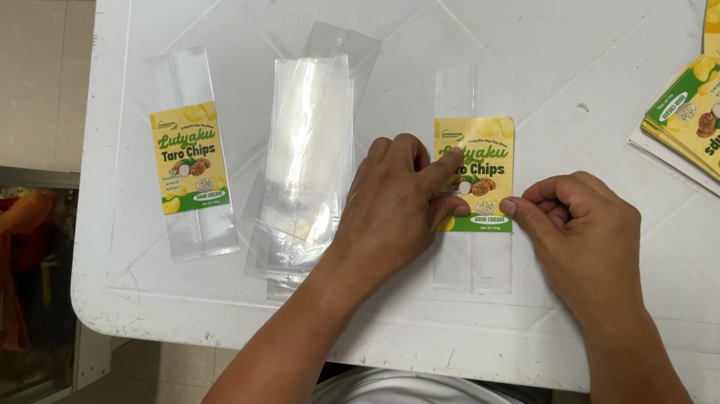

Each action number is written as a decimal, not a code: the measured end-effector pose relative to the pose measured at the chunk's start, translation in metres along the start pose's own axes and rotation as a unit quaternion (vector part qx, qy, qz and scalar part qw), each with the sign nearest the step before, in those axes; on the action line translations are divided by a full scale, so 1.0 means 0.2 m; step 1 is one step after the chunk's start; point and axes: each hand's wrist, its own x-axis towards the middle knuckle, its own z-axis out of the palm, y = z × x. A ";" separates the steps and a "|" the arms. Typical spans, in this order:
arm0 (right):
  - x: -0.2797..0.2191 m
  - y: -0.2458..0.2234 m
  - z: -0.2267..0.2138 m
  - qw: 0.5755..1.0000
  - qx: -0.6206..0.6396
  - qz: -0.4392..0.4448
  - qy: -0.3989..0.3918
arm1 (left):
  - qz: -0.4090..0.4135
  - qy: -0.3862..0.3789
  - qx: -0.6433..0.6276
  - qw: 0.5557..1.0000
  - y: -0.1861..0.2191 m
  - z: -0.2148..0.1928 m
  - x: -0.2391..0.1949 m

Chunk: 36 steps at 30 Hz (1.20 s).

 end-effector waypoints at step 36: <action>0.00 0.01 0.01 1.000 0.007 -0.001 0.009 | -0.022 -0.029 0.009 0.999 0.02 -0.03 0.01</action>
